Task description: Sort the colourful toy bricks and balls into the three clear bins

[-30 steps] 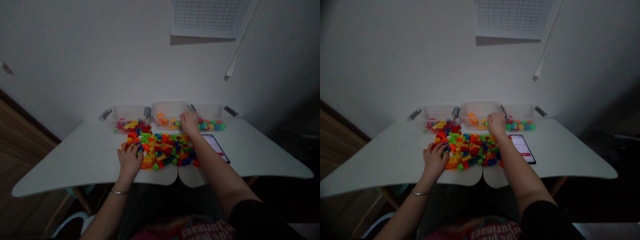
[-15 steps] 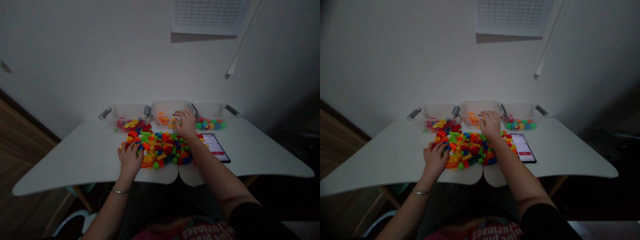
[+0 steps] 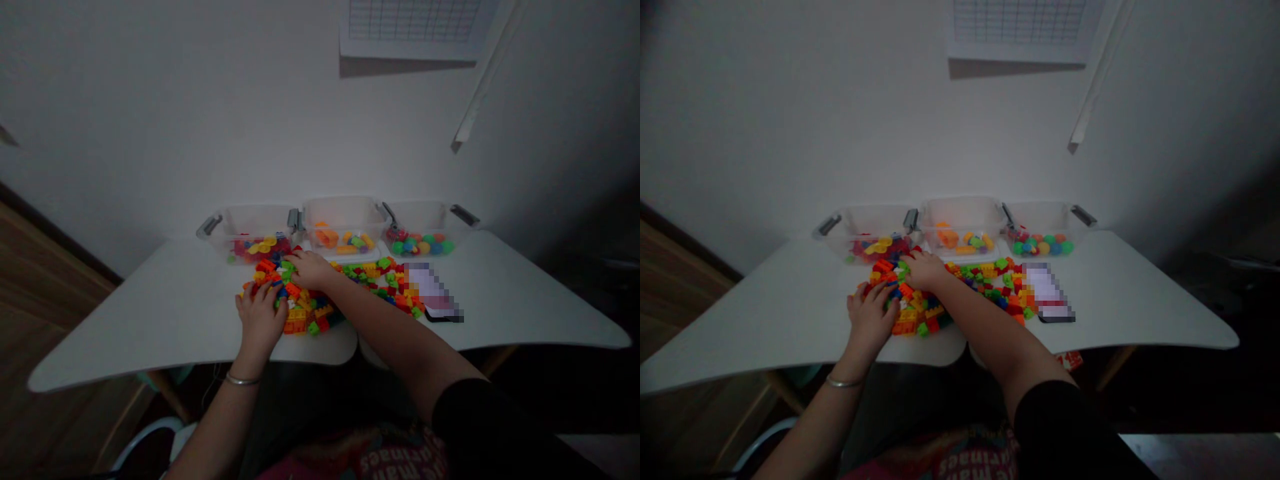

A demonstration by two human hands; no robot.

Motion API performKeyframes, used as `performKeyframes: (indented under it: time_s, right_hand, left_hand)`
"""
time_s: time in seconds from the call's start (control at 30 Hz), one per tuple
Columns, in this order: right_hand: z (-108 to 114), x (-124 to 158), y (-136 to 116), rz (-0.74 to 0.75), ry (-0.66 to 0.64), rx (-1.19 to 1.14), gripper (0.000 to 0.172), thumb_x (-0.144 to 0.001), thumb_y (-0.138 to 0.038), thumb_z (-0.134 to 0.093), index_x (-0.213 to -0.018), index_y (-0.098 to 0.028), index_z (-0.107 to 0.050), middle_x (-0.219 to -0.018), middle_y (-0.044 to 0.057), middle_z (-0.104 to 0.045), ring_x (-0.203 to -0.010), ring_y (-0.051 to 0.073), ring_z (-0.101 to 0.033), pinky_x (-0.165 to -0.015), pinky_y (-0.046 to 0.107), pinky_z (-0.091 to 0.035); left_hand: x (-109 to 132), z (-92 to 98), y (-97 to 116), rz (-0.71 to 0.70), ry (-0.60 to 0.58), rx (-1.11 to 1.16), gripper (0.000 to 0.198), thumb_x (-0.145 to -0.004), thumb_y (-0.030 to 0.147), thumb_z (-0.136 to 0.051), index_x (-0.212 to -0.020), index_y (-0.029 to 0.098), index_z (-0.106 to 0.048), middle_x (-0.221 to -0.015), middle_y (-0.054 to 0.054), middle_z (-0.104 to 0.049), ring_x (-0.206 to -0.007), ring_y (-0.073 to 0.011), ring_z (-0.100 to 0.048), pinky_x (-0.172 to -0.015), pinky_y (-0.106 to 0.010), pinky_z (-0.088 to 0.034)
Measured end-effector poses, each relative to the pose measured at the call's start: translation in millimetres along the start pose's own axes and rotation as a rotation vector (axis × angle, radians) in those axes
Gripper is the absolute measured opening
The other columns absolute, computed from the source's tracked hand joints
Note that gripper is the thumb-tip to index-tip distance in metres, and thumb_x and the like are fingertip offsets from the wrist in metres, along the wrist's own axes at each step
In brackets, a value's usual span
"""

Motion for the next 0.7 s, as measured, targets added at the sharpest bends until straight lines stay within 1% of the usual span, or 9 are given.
performKeyframes:
  time_s: [0.07,0.17,0.27,0.37,0.47,0.63,0.7]
  right_hand:
    - [0.1,-3.6,1.9,-0.041,0.024,-0.013,0.058,-0.095,-0.037,-0.05,-0.149,-0.019,-0.045,-0.142,0.016,-0.054,-0.125,0.029,-0.057,-0.108,0.043,-0.045]
    - [0.2,-5.0,3.2,-0.108,0.055,-0.024,0.052,-0.097,-0.044,-0.048,-0.145,-0.022,-0.051,-0.136,0.016,-0.055,-0.122,0.029,-0.059,-0.105,0.042,-0.047]
    - [-0.9,-3.6,1.9,-0.15,0.059,-0.007,0.046,-0.099,-0.041,-0.045,-0.14,-0.023,-0.056,-0.135,0.017,-0.054,-0.122,0.029,-0.058,-0.106,0.043,-0.046]
    - [1.6,-2.4,-2.2,-0.144,0.096,0.0,0.041,-0.1,-0.034,-0.045,-0.135,-0.018,-0.058,-0.14,0.018,-0.052,-0.122,0.028,-0.058,-0.107,0.042,-0.045]
    - [4.3,-3.4,-4.8,-0.135,0.128,-0.021,0.038,-0.099,-0.033,-0.045,-0.128,-0.013,-0.061,-0.142,0.018,-0.051,-0.119,0.027,-0.059,-0.105,0.039,-0.047]
    - [1.4,-7.8,-8.5,-0.064,0.086,-0.024,0.035,-0.097,-0.021,-0.044,-0.126,-0.008,-0.059,-0.132,0.018,-0.058,-0.118,0.025,-0.059,-0.104,0.036,-0.047]
    - [1.3,-8.0,-8.3,-0.061,0.084,-0.016,0.036,-0.098,-0.023,-0.043,-0.128,-0.01,-0.059,-0.13,0.017,-0.058,-0.118,0.026,-0.059,-0.102,0.037,-0.049]
  left_hand:
    - [-0.1,-0.7,0.4,-0.003,0.0,-0.005,0.043,-0.093,0.037,-0.046,-0.125,0.022,-0.07,-0.137,-0.01,-0.065,-0.139,-0.039,-0.037,-0.113,-0.063,-0.026]
    - [0.0,-1.7,0.6,-0.001,0.002,-0.003,0.043,-0.093,0.037,-0.046,-0.125,0.022,-0.07,-0.137,-0.01,-0.065,-0.139,-0.0394,-0.037,-0.113,-0.063,-0.025]
    - [0.1,-2.1,0.5,0.007,-0.002,0.002,0.043,-0.093,0.037,-0.046,-0.125,0.022,-0.07,-0.138,-0.01,-0.064,-0.139,-0.0395,-0.037,-0.114,-0.064,-0.023]
    - [0.1,-1.0,0.9,0.009,-0.003,0.002,0.042,-0.093,0.038,-0.046,-0.125,0.024,-0.07,-0.138,-0.008,-0.065,-0.14,-0.0389,-0.037,-0.114,-0.063,-0.024]
    - [0.2,-0.2,1.9,0.002,-0.003,0.001,0.043,-0.093,0.037,-0.046,-0.125,0.023,-0.07,-0.137,-0.01,-0.065,-0.139,-0.0394,-0.037,-0.114,-0.063,-0.024]
    - [-0.1,-0.8,1.3,0.006,0.004,0.004,0.043,-0.092,0.037,-0.046,-0.125,0.023,-0.07,-0.137,-0.01,-0.065,-0.139,-0.0394,-0.038,-0.113,-0.064,-0.024]
    - [-0.4,-1.2,0.9,0.004,0.008,0.006,0.043,-0.092,0.038,-0.046,-0.124,0.024,-0.07,-0.136,-0.01,-0.065,-0.139,-0.0394,-0.038,-0.113,-0.063,-0.024]
Point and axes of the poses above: each hand's wrist, its own x-axis away from the middle knuckle, its own z-axis out of the back of the hand, y = z × x, the point moved 7 cm from there along -x, towards the middle knuckle
